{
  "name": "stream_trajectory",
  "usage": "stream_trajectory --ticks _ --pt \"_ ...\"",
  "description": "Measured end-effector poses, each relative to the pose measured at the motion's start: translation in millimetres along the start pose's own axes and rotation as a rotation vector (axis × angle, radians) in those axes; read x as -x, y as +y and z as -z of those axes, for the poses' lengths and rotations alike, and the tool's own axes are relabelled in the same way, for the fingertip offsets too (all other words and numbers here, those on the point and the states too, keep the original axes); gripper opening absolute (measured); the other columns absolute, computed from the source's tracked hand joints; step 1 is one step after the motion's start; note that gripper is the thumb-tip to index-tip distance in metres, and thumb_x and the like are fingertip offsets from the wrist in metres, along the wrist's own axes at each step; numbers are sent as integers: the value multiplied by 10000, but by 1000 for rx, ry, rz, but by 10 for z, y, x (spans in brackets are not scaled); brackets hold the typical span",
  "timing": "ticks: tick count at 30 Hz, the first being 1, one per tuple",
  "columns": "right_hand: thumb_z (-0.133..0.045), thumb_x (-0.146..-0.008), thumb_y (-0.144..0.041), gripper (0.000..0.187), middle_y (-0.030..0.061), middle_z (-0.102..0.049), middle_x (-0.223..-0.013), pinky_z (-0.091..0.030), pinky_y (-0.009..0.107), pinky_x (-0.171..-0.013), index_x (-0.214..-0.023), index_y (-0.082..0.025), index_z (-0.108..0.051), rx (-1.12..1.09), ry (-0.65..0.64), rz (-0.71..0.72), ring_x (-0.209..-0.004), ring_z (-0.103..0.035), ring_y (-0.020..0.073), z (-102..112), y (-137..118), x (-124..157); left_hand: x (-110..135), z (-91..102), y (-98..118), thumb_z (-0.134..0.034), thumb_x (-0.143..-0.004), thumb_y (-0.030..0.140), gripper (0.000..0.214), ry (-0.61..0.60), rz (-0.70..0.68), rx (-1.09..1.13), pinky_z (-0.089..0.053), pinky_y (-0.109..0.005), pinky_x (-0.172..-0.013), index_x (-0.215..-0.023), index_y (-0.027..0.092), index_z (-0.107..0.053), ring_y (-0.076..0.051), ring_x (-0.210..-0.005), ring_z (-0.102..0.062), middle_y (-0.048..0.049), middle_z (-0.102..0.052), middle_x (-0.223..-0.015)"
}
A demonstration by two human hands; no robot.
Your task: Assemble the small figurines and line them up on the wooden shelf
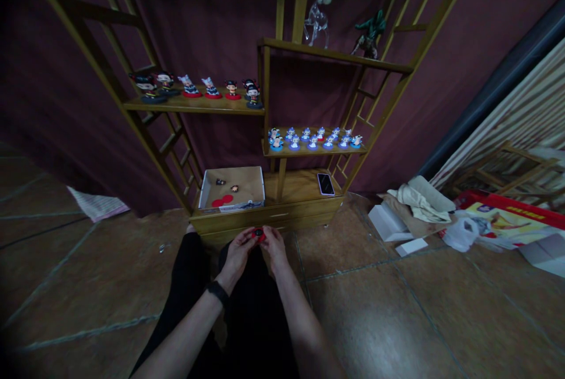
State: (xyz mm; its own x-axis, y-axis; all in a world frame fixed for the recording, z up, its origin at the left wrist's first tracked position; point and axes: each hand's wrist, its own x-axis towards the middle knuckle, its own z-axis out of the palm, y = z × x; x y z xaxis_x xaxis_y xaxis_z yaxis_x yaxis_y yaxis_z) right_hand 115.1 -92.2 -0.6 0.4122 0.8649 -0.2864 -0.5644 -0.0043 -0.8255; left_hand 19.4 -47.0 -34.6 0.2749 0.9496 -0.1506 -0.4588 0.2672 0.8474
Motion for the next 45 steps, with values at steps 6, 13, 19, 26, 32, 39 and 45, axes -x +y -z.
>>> stream_trajectory --ticks 6,13,19,26,32,39,45 --pt "-671 -634 -350 280 30 -668 -920 -480 296 -742 -872 -207 -632 30 -22 15 -841 -621 167 61 51 -53 -18 9 -30 -711 -556 157 394 -5 -31 -28 -432 -310 -792 -939 145 -622 -154 -793 -608 -69 -672 -879" --pt "-676 -625 -314 302 44 -673 -947 -479 298 -766 -902 -201 -635 7 -46 31 -876 -621 176 70 16 -2 -1 -1 -2 -713 -549 156 394 -8 -27 -20 -438 -304 -767 -934 143 -629 -160 -783 -609 -70 -675 -869" --pt "-639 -663 -386 323 64 -679 -939 -487 310 -749 -917 -187 -636 -19 -60 -5 -848 -631 184 74 13 23 2 1 12 -738 -548 193 373 5 48 5 -450 -297 -724 -902 135 -636 -157 -736 -617 -68 -676 -815" --pt "-683 -612 -298 276 61 -694 -867 -487 303 -752 -853 -166 -655 -60 -52 6 -801 -638 172 86 54 16 18 -3 92 -738 -568 208 300 -43 159 55 -455 -281 -702 -848 127 -666 -150 -713 -617 -79 -680 -814" --pt "-719 -556 -211 349 65 -693 -911 -471 320 -809 -898 -167 -661 -64 -106 32 -858 -632 186 48 33 29 74 2 182 -727 -585 172 395 -173 169 64 -431 -313 -810 -972 139 -655 -181 -856 -610 -107 -665 -971" --pt "-730 -556 -245 336 66 -692 -936 -460 370 -843 -879 -176 -670 -78 -149 48 -913 -622 218 -31 -5 45 51 17 226 -723 -572 202 410 -136 -24 -165 -423 -336 -814 -969 151 -636 -177 -811 -600 -79 -669 -904" --pt "-712 -556 -194 305 59 -679 -979 -436 336 -878 -858 -181 -670 -68 -158 57 -960 -602 204 44 13 -8 65 -30 270 -684 -620 202 388 -137 -254 -507 -417 -338 -823 -1004 205 -624 -194 -818 -589 -70 -651 -940"
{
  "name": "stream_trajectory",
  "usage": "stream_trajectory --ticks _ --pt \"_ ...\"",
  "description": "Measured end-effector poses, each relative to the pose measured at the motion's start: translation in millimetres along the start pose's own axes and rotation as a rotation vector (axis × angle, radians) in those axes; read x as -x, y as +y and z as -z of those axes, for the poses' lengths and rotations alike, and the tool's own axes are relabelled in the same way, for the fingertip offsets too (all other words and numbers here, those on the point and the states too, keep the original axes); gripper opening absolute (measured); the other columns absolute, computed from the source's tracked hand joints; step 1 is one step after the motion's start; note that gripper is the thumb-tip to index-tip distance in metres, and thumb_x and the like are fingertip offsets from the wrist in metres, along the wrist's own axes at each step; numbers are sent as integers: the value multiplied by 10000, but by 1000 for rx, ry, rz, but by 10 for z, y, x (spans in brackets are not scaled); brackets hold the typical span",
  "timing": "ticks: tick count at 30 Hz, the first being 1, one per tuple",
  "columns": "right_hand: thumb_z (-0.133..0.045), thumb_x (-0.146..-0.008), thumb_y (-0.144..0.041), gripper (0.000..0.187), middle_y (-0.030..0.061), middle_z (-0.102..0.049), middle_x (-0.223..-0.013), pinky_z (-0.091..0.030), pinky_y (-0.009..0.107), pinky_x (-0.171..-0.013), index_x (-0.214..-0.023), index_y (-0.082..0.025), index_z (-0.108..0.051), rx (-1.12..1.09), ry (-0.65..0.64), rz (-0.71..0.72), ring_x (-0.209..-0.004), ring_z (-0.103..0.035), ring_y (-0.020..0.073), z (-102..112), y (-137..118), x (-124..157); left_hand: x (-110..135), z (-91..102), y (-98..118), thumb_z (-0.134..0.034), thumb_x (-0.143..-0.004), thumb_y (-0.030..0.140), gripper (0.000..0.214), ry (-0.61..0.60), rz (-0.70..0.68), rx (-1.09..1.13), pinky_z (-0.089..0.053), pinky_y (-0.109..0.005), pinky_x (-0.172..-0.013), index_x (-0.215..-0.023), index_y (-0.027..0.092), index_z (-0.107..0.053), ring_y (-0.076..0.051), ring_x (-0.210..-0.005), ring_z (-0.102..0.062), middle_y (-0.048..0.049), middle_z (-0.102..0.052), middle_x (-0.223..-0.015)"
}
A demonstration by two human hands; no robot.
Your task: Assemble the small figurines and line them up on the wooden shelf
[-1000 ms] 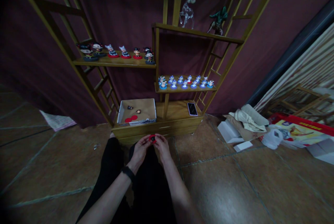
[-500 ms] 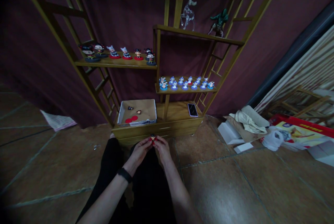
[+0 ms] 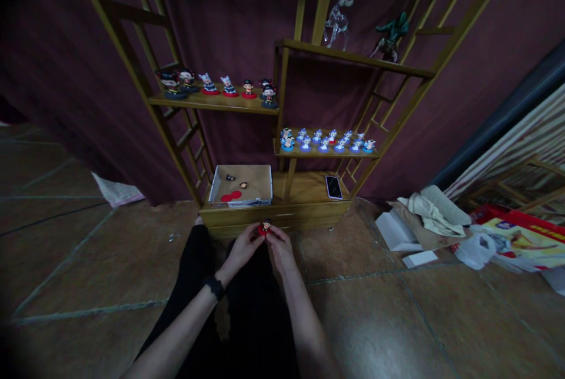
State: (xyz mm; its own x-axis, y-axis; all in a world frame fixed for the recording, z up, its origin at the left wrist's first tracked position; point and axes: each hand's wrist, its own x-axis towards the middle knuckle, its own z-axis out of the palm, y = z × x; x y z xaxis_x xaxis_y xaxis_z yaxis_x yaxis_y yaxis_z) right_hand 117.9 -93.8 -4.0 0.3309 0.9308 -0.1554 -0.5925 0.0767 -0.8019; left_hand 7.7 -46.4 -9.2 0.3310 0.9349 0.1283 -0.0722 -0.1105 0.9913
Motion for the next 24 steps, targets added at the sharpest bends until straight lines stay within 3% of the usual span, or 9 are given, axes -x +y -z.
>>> stream_trajectory --ticks 5,13,15,20,24 --pt "-697 -561 -167 303 49 -679 -961 -440 316 -869 -861 -184 -657 4 5 8 -935 -607 186 103 15 9 78 -17 143 -683 -615 150 432 -42 -120 1 -333 -345 -944 -1037 217 -621 -242 -985 -555 -81 -629 -1035" --pt "-683 -556 -129 255 -5 -676 -853 -454 265 -820 -794 -209 -636 -17 36 35 -831 -617 140 226 95 13 143 -35 187 -672 -605 111 459 -98 -23 118 -248 -299 -1013 -1053 195 -612 -243 -1115 -494 -110 -593 -1119" --pt "-680 -553 -132 271 2 -674 -864 -458 270 -813 -810 -204 -637 1 40 40 -827 -615 144 250 107 13 153 -41 174 -635 -653 142 465 -140 -68 -37 -245 -320 -1023 -1110 195 -570 -234 -1158 -461 -107 -561 -1181" --pt "-680 -551 -133 322 1 -673 -895 -451 263 -815 -863 -203 -639 14 54 37 -836 -609 139 324 124 28 172 -51 124 -388 -824 174 497 -357 -308 -848 -307 -382 -989 -1316 158 -321 -217 -1211 -403 -134 -435 -1322" --pt "-678 -555 -136 325 5 -672 -894 -445 265 -824 -871 -201 -644 62 65 42 -850 -601 139 361 119 59 189 -48 56 -309 -797 62 568 -426 -374 -1126 -314 -386 -978 -1353 145 -231 -213 -1211 -407 -161 -397 -1347"
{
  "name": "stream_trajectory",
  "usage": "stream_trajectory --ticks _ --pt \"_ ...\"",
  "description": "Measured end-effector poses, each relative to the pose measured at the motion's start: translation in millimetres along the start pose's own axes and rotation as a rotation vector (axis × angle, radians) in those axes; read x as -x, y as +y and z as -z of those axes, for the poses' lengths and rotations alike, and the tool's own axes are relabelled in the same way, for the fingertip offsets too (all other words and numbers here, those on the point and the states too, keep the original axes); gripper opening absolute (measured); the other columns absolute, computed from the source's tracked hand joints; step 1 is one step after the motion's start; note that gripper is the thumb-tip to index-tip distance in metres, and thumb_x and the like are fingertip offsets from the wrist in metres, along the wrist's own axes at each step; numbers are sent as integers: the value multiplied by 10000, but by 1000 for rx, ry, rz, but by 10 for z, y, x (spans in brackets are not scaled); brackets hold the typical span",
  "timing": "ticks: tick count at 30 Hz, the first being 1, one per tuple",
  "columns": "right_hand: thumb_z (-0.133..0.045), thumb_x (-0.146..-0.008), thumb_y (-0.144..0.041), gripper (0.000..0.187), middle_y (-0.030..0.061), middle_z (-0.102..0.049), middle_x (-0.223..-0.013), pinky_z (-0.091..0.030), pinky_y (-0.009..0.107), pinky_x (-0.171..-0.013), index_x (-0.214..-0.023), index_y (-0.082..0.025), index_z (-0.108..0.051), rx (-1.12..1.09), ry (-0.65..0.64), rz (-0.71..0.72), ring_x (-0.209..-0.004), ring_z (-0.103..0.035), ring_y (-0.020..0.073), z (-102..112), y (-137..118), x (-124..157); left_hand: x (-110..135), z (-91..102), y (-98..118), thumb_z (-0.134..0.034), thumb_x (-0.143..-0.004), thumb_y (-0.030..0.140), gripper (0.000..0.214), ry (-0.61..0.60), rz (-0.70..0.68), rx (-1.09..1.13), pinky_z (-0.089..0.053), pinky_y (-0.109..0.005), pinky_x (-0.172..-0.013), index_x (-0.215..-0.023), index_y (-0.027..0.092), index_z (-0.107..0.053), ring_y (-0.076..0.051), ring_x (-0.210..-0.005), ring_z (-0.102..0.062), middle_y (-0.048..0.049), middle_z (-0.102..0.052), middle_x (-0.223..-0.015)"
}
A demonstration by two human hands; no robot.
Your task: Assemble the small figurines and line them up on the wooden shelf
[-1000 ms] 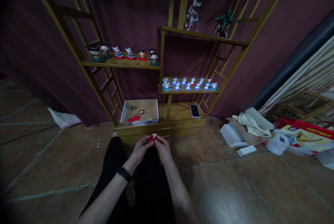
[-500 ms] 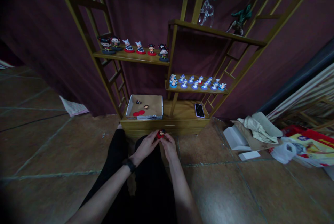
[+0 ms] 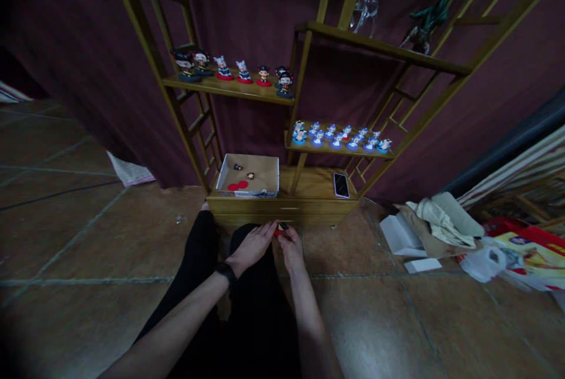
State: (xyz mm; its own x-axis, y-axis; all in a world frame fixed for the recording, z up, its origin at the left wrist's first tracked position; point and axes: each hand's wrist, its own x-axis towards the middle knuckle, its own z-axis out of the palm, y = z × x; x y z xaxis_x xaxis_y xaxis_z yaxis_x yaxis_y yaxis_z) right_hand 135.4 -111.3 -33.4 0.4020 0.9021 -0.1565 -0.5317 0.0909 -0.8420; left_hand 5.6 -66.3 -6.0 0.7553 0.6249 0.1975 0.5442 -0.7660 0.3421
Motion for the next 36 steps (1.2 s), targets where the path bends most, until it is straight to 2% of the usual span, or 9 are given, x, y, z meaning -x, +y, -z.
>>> stream_trajectory --ticks 5,10,14,17,20,23,26,30,36 --pt "-685 -550 -147 298 10 -669 -877 -451 282 -822 -841 -193 -643 11 19 0 -837 -601 146 -4 -21 38 15 -64 -28 -310 -745 5 640 -39 13 -20 -295 -411 -984 -1360 159 -222 -234 -1217 -398 -163 -370 -1365" --pt "-686 -526 -123 280 -11 -664 -811 -455 264 -794 -791 -194 -631 -17 74 -19 -786 -602 132 17 21 29 1 -135 -40 -331 -765 30 596 49 -8 169 -302 -357 -999 -1348 134 -261 -209 -1225 -386 -161 -413 -1331" --pt "-676 -538 -122 260 -15 -661 -792 -451 256 -777 -781 -198 -621 3 76 -7 -777 -603 131 55 79 5 -4 -186 -34 -375 -777 68 568 96 46 360 -333 -350 -984 -1334 155 -312 -213 -1199 -419 -144 -445 -1307" --pt "-678 -540 -134 245 -5 -661 -789 -453 267 -772 -770 -195 -619 42 72 8 -778 -602 142 74 112 -13 -23 -209 -30 -404 -784 107 534 134 99 529 -362 -349 -959 -1312 172 -363 -218 -1159 -462 -129 -477 -1282" --pt "-681 -538 -149 252 -2 -662 -792 -454 278 -776 -779 -194 -624 60 92 21 -774 -601 148 85 132 -32 -77 -239 -47 -444 -768 124 465 181 173 726 -383 -342 -932 -1226 193 -479 -212 -1077 -528 -99 -566 -1182" --pt "-688 -533 -153 276 -1 -668 -798 -454 280 -767 -800 -195 -635 54 88 14 -766 -603 149 83 125 -52 -151 -278 -87 -487 -737 131 380 202 353 982 -448 -333 -825 -1106 174 -574 -199 -877 -611 -82 -660 -961" --pt "-696 -531 -163 292 13 -677 -809 -454 291 -762 -819 -187 -649 75 52 -6 -770 -606 162 55 90 -68 -200 -285 -126 -543 -719 172 342 225 532 1286 -472 -325 -749 -1057 140 -586 -180 -783 -617 -82 -668 -890" --pt "-714 -528 -175 318 22 -681 -827 -453 300 -770 -841 -183 -656 80 18 -29 -786 -609 171 -6 38 -71 -205 -213 -145 -668 -637 219 333 198 572 1545 -459 -313 -759 -952 121 -620 -173 -792 -610 -91 -666 -896" --pt "-726 -513 -186 363 27 -674 -872 -459 314 -786 -867 -185 -647 69 22 -37 -832 -604 179 -39 21 -78 -209 -143 -156 -741 -549 227 338 152 583 1589 -451 -300 -741 -855 118 -648 -167 -749 -608 -86 -673 -829"
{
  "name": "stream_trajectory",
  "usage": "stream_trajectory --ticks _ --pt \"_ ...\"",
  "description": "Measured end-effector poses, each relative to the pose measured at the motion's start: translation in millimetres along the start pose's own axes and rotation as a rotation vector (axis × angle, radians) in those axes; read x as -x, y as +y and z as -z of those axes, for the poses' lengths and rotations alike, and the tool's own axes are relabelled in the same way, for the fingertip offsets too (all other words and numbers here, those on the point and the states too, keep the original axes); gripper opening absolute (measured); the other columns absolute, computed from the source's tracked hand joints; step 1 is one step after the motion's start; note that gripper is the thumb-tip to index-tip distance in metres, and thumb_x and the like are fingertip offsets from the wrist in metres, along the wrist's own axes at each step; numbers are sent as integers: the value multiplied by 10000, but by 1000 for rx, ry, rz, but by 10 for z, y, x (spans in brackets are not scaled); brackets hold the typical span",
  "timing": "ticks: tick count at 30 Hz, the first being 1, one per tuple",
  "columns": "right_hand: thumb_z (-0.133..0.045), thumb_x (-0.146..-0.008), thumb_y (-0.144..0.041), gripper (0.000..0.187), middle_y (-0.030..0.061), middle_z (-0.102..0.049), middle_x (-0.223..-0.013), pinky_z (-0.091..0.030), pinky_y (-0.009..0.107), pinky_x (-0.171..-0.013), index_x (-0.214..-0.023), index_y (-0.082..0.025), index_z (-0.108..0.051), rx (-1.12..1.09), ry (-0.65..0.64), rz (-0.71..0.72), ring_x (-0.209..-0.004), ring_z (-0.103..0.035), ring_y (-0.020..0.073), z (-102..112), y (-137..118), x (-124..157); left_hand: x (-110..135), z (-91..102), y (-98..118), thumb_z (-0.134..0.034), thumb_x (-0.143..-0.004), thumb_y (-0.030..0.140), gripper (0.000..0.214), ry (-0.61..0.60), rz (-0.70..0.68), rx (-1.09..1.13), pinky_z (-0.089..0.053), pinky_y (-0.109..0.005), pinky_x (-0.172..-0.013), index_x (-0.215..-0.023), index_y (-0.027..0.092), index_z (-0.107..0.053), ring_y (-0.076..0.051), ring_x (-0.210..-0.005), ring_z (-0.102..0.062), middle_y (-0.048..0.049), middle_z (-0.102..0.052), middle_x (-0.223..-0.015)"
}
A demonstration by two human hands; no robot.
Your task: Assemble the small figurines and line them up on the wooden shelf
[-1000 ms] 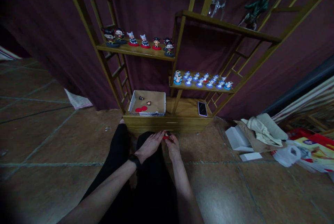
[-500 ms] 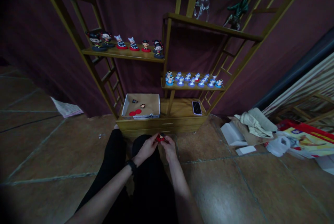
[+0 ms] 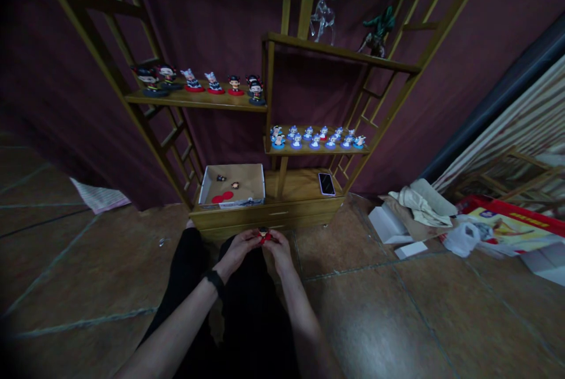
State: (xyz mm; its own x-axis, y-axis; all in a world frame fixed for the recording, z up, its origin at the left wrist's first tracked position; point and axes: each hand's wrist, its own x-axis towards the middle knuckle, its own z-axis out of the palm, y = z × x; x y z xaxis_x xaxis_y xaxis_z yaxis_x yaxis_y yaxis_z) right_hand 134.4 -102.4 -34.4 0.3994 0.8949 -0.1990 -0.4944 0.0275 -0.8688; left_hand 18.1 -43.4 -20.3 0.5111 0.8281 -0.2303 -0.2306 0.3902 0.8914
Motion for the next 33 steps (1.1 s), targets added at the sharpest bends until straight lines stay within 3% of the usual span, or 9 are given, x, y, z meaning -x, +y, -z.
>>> stream_trajectory --ticks 8,15,33 --pt "-729 -515 -232 395 49 -662 -930 -496 308 -696 -898 -193 -640 -38 64 -21 -831 -614 189 -33 -8 6 -26 18 -43 -727 -576 248 315 -8 -12 30 -460 -319 -747 -844 103 -650 -168 -737 -618 -96 -676 -816" --pt "-720 -539 -251 360 40 -669 -895 -483 260 -626 -886 -199 -638 24 82 -26 -758 -617 162 -106 -55 60 -35 15 -77 -726 -573 253 311 35 -21 -8 -473 -310 -718 -835 106 -644 -166 -718 -624 -90 -678 -803" --pt "-684 -525 -232 266 8 -660 -755 -454 225 -530 -781 -188 -630 113 117 19 -639 -583 134 -187 -62 26 -27 4 -52 -739 -557 236 304 -9 18 21 -477 -293 -684 -821 101 -672 -165 -679 -625 -91 -687 -791"
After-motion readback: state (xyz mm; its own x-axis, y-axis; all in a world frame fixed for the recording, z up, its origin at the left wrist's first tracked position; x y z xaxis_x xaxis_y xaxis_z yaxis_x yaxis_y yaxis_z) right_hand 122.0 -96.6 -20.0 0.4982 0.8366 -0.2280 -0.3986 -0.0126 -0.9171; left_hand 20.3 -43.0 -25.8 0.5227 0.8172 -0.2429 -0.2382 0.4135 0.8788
